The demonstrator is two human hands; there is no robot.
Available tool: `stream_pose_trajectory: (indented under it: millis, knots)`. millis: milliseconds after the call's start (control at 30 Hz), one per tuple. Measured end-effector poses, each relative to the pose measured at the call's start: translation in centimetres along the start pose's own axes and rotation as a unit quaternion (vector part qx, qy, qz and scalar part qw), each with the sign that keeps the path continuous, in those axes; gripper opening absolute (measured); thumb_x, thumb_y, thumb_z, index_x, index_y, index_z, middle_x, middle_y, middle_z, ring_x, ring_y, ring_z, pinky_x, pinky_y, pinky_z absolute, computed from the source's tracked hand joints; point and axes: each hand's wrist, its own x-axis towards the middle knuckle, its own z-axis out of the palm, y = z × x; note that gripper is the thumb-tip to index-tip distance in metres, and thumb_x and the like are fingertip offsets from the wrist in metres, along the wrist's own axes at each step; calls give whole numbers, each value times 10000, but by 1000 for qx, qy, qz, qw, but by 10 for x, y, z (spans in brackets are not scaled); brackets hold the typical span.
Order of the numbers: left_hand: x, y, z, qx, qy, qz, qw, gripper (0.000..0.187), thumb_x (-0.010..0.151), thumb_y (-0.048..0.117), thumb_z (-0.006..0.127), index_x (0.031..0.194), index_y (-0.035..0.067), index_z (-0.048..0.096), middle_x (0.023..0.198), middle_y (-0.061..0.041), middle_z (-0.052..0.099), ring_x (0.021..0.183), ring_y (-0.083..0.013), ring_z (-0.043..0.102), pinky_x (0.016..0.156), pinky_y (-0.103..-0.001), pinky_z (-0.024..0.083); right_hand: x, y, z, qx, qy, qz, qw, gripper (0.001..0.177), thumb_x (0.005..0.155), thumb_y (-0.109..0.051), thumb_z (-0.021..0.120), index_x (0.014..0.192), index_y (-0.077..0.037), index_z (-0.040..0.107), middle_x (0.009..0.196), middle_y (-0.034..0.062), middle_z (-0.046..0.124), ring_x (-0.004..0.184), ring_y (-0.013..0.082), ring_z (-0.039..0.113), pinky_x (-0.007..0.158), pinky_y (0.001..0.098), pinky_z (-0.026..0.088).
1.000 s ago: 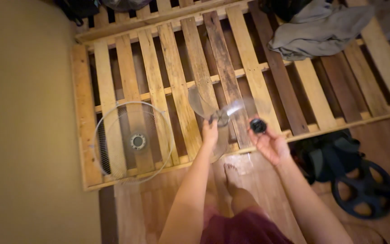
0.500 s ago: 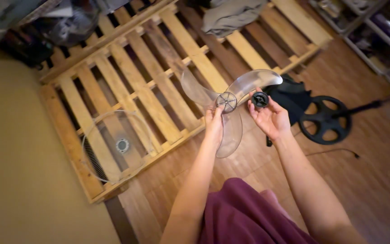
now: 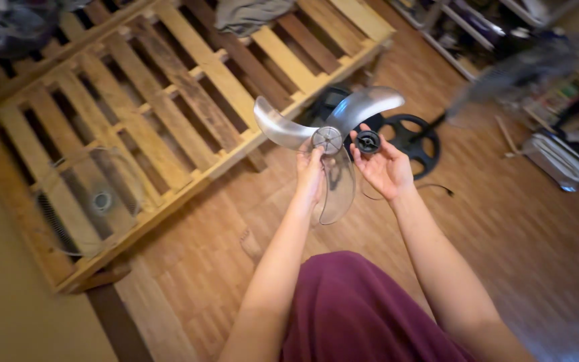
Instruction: The person assembles a pedestal fan by attaching the front grille, inserting the fan blades, securing them with a nut, and then attaching the rear grille. The person then positions the assembled fan on the floor.
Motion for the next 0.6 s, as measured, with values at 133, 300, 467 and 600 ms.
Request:
stream_pose_trajectory:
  millis: [133,300,467,600]
  knots:
    - [-17,-61,42,14,-13,-76,997,472,925,101,575,1350,141,373,1167,-74,626,946,-151,647,731,-288,539,-53,-50,-18,0,1,-25,1000,463,1021,-229,506,1443,-42,472,1378,203,545,1162,341,570,1009,391,488]
    - [-28,-128,97,63,-57,-116,990,473,929,85,583,1358,107,385,1104,-93,653,927,-183,667,758,-308,556,-108,-109,-45,-8,29,-88,996,452,1025,-251,501,1424,-40,471,1374,194,552,1157,330,575,1003,385,489]
    - [-23,-188,147,67,-141,-139,978,460,936,49,568,1369,43,414,1150,-112,658,975,-192,676,797,-335,581,-143,-168,-76,3,33,-141,989,454,1033,-261,495,1424,-33,474,1353,199,555,1131,336,580,980,391,496]
    - [-10,-237,192,50,-202,-165,964,499,909,33,552,1394,19,437,1153,-102,656,928,-201,678,785,-340,590,-158,-220,-100,6,51,-173,984,452,1025,-265,484,1424,-55,475,1340,211,560,1119,344,582,964,392,501]
